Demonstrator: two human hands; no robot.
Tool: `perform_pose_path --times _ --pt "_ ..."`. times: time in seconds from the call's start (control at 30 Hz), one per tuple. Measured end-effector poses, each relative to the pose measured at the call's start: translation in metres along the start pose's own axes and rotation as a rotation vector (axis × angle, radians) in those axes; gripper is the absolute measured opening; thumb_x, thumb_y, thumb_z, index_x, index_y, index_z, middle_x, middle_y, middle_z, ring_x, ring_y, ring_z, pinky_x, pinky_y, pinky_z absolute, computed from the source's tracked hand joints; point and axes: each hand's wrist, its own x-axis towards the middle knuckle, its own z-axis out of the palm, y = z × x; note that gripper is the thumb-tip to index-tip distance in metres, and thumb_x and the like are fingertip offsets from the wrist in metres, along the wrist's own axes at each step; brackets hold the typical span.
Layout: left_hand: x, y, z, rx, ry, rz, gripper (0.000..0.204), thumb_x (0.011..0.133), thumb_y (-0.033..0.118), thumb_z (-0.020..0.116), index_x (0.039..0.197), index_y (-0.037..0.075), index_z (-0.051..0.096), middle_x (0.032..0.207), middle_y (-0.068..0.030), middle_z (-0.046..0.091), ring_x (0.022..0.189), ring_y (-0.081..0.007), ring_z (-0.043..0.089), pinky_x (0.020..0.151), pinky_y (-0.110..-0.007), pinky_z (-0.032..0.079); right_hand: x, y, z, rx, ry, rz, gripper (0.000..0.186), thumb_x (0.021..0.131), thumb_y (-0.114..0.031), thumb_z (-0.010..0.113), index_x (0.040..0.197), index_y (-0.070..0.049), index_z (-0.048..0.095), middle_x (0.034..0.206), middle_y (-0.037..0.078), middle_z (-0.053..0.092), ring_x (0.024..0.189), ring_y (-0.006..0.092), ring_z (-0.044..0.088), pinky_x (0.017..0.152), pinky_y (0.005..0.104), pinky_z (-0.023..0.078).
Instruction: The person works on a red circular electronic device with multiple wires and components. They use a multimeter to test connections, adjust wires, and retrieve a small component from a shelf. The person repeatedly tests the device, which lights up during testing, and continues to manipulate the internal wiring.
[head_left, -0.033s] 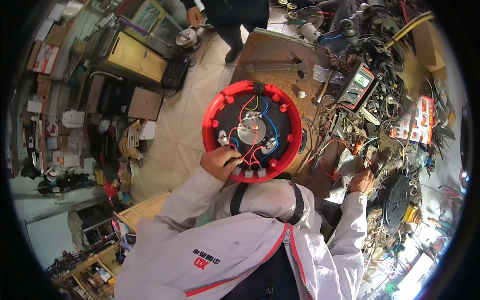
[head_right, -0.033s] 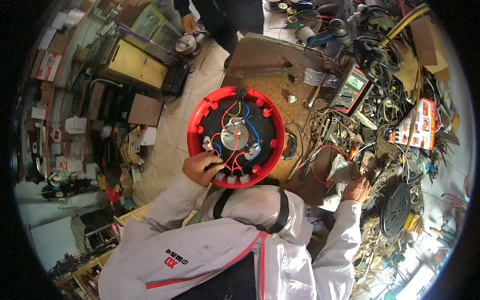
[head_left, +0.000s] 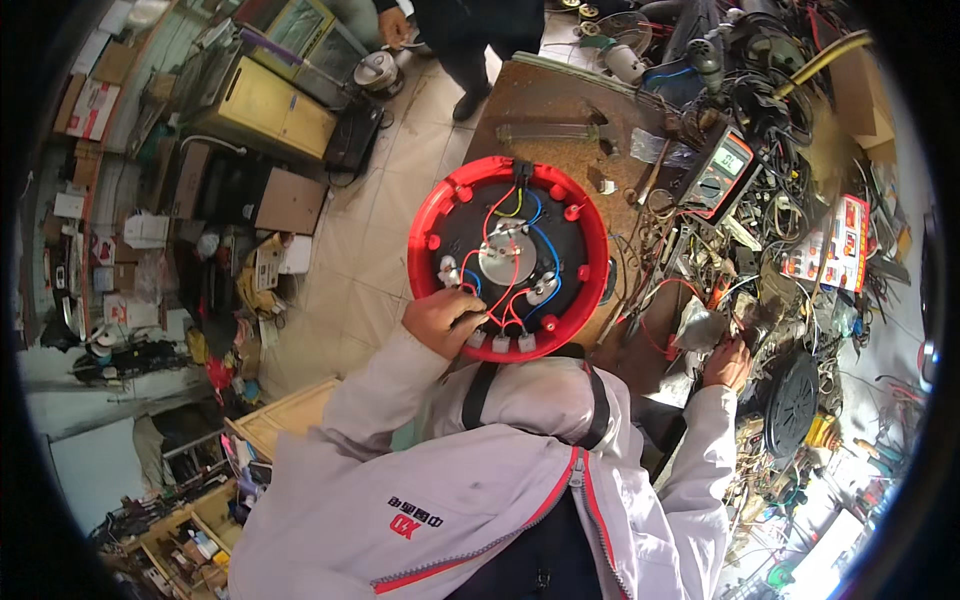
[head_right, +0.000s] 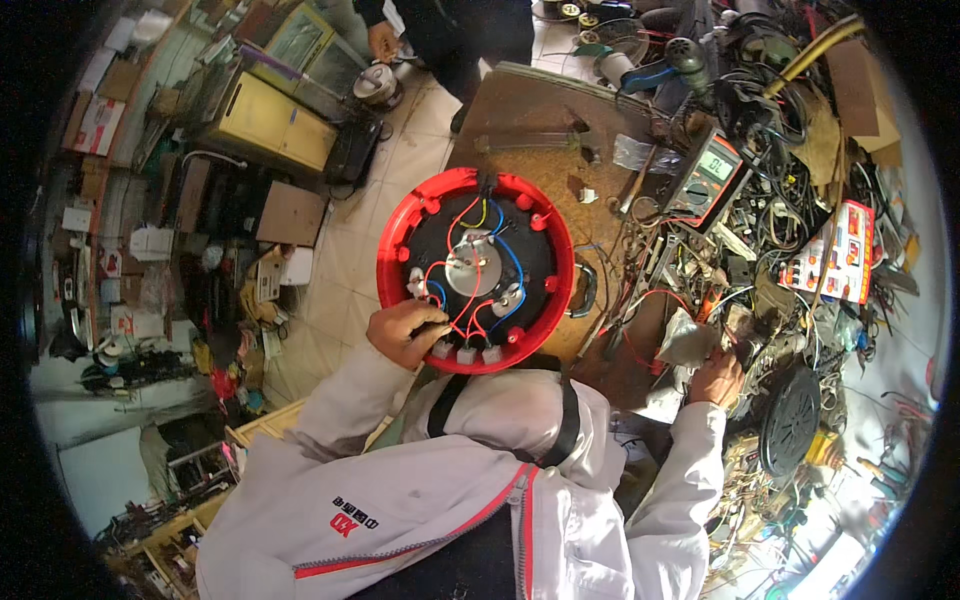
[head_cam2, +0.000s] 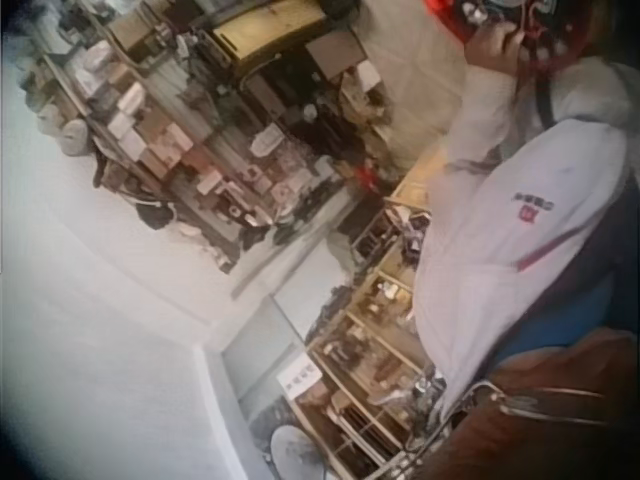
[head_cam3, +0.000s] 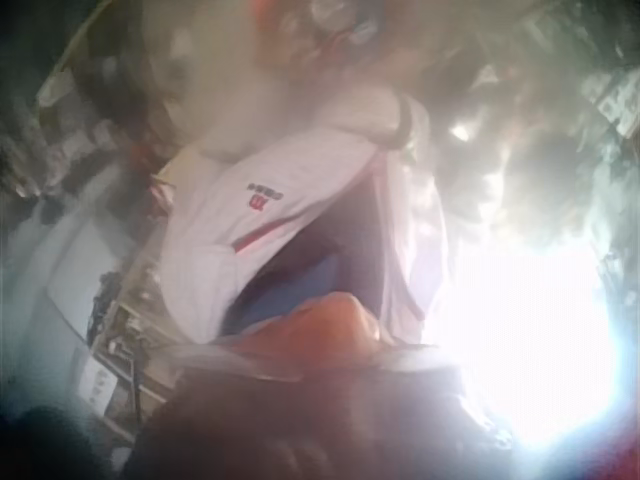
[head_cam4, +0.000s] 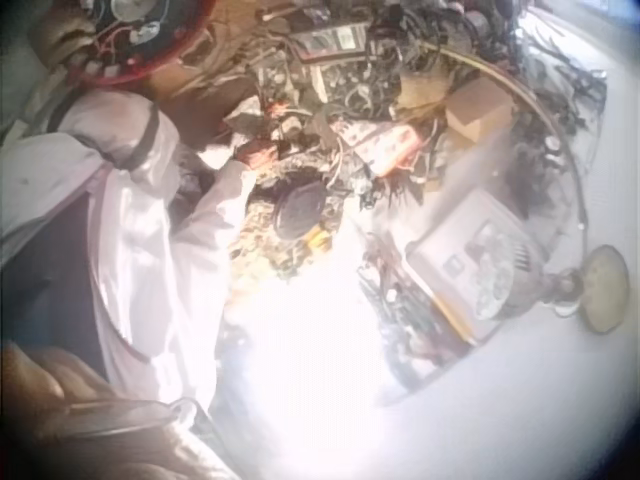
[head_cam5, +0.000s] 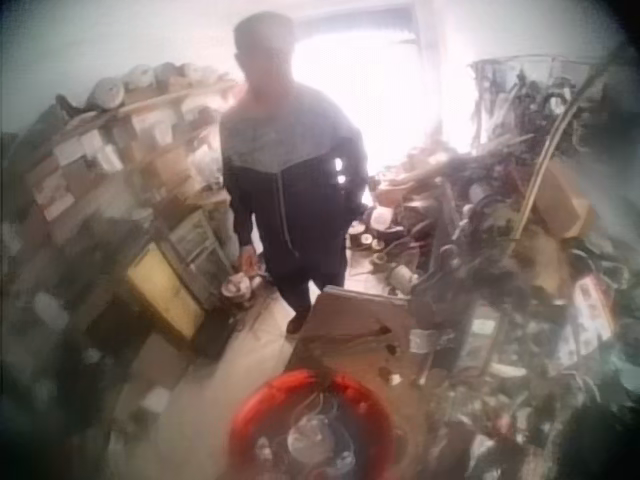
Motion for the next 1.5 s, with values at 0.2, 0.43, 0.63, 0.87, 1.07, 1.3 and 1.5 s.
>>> perform_pose_path --times 0.2,0.43,0.63,0.87,1.07,1.3,1.5 --pt "-0.004 -0.01 0.004 -0.032 0.011 0.012 0.019 0.072 0.007 0.081 0.089 0.009 0.073 0.082 -0.0099 0.071 0.071 -0.0251 0.07 0.06 -0.034 0.055 -0.005 -0.039 -0.087 1.245 -0.449 0.269 0.015 0.091 -0.014 0.059 0.094 -0.001 0.066 0.078 0.008 0.066 0.058 0.0137 0.056 0.058 0.029 0.047" --pt "-0.004 -0.017 0.003 -0.104 -0.002 0.052 0.02 0.072 0.005 0.079 0.09 0.008 0.073 0.083 -0.0095 0.071 0.075 -0.0266 0.07 0.065 -0.035 0.055 -0.074 -0.203 -0.205 1.324 -1.312 -0.192 0.02 0.094 -0.018 0.065 0.095 0.002 0.067 0.075 0.007 0.065 0.066 0.0128 0.058 0.063 0.0287 0.046" --pt "-0.008 -0.014 -0.006 -0.124 -0.078 0.027 0.021 0.073 0.004 0.077 0.093 0.006 0.073 0.093 -0.0093 0.071 0.086 -0.0267 0.071 0.073 -0.035 0.057 -0.068 -0.261 -0.2 1.215 -1.524 -0.313 0.028 0.097 -0.026 0.064 0.1 0.002 0.068 0.083 0.003 0.067 0.076 0.0097 0.057 0.069 0.0259 0.044" --pt "-0.008 -0.015 -0.012 -0.193 -0.125 0.034 0.022 0.076 0.004 0.076 0.097 0.007 0.073 0.097 -0.0088 0.071 0.089 -0.0271 0.07 0.076 -0.035 0.057 -0.052 -0.274 -0.198 1.049 -1.708 -0.254 0.025 0.098 -0.023 0.063 0.108 0.0 0.066 0.085 0.006 0.07 0.073 0.0116 0.062 0.066 0.0263 0.047" --pt "-0.011 -0.017 -0.012 -0.199 -0.129 0.017 0.021 0.076 0.007 0.077 0.097 0.008 0.073 0.097 -0.0081 0.071 0.089 -0.0269 0.07 0.076 -0.035 0.058 -0.049 -0.281 -0.194 1.009 -1.727 -0.3 0.025 0.098 -0.023 0.061 0.108 0.0 0.064 0.086 0.007 0.07 0.074 0.0125 0.064 0.065 0.0265 0.048" --pt "-0.01 -0.023 -0.01 -0.185 -0.149 0.044 0.021 0.076 0.009 0.077 0.096 0.009 0.073 0.097 -0.0074 0.071 0.088 -0.0263 0.07 0.075 -0.035 0.058 -0.045 -0.282 -0.192 0.985 -1.777 -0.213 0.024 0.095 -0.017 0.064 0.108 0.004 0.063 0.087 0.01 0.068 0.077 0.0178 0.067 0.068 0.0305 0.053" --pt "-0.01 -0.023 -0.013 -0.195 -0.161 0.067 0.021 0.076 0.009 0.076 0.096 0.008 0.073 0.096 -0.007 0.072 0.087 -0.026 0.07 0.075 -0.036 0.058 -0.046 -0.284 -0.195 1.022 -1.791 -0.213 0.029 0.098 -0.026 0.064 0.108 0.0 0.064 0.085 0.007 0.07 0.072 0.0135 0.066 0.062 0.0264 0.051"
